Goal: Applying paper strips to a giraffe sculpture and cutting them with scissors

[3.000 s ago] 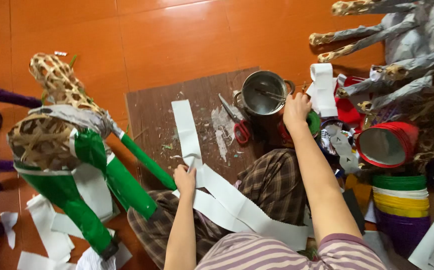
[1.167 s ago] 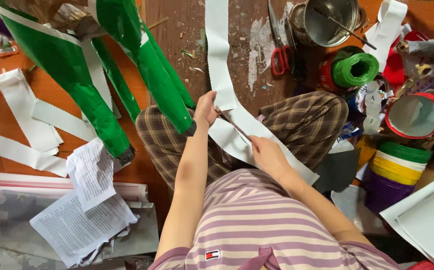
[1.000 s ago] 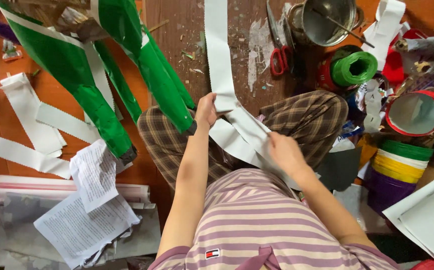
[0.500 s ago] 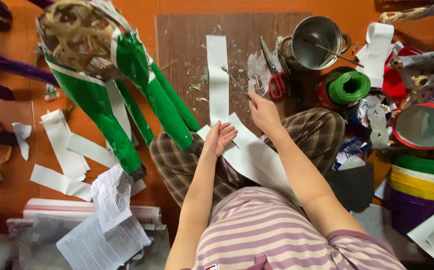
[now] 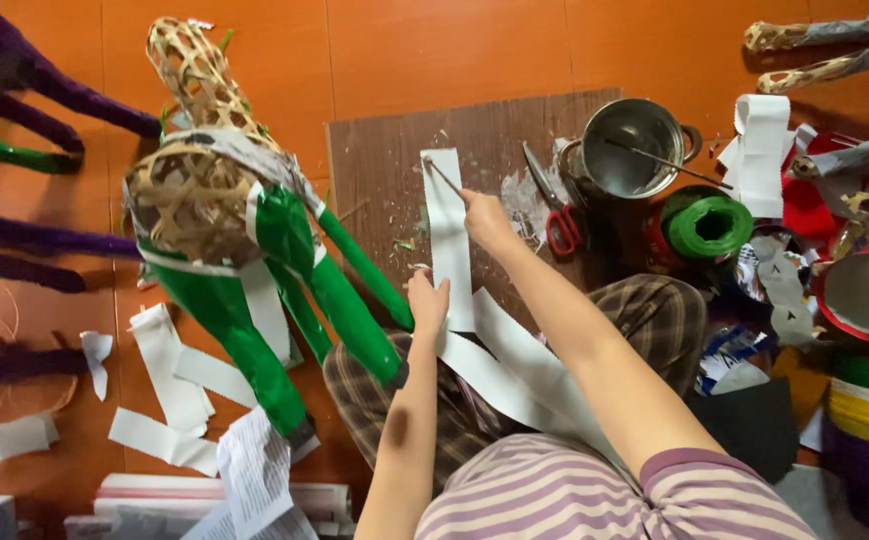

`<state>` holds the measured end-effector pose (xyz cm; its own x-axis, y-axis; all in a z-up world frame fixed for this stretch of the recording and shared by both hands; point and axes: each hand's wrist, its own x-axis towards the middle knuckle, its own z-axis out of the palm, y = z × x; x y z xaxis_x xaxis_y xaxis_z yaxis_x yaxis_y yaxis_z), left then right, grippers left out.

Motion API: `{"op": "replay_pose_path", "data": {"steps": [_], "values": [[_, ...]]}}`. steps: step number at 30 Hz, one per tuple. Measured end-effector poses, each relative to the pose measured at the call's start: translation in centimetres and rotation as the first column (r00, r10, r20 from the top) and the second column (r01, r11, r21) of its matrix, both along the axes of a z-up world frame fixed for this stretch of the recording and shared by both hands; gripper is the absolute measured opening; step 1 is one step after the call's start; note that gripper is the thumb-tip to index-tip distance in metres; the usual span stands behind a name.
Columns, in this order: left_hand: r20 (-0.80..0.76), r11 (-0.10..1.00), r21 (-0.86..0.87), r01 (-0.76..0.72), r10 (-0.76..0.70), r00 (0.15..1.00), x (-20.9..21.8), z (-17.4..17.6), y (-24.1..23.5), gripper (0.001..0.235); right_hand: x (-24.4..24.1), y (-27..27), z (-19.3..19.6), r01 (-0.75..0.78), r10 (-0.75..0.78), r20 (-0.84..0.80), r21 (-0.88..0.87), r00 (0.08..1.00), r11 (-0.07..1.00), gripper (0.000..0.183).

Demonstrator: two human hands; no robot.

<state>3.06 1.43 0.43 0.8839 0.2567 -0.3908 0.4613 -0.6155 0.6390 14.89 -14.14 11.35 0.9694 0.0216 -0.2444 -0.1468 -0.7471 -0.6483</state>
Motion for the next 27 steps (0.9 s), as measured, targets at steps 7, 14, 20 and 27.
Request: {"op": "replay_pose_path", "data": {"steps": [7, 14, 20, 27], "values": [[-0.02, 0.969, 0.244, 0.035, -0.031, 0.999, 0.1, 2.1, -2.3, 0.064, -0.1, -1.0, 0.8, 0.033, -0.034, -0.116, -0.012, 0.993, 0.999, 0.049], [-0.076, 0.978, 0.2, 0.055, -0.04, 0.996, 0.3, 2.1, -2.2, 0.048, -2.4, -4.4, 1.0, -0.067, 0.042, -0.148, -0.169, 0.988, 0.983, 0.049], [-0.098, 0.994, 0.105, 0.004, 0.006, 0.995, 0.2, -1.1, -0.9, 0.036, 0.0, -5.8, -5.1, -0.061, 0.042, -0.085, -0.236, 0.996, 0.97, 0.054], [-0.274, 0.569, -0.752, -0.332, 0.188, 0.943, 0.3, 2.9, -0.3, 0.04, -3.9, -6.9, 5.0, 0.318, -0.365, 0.078, 0.348, 0.928, 0.882, 0.044]]}}
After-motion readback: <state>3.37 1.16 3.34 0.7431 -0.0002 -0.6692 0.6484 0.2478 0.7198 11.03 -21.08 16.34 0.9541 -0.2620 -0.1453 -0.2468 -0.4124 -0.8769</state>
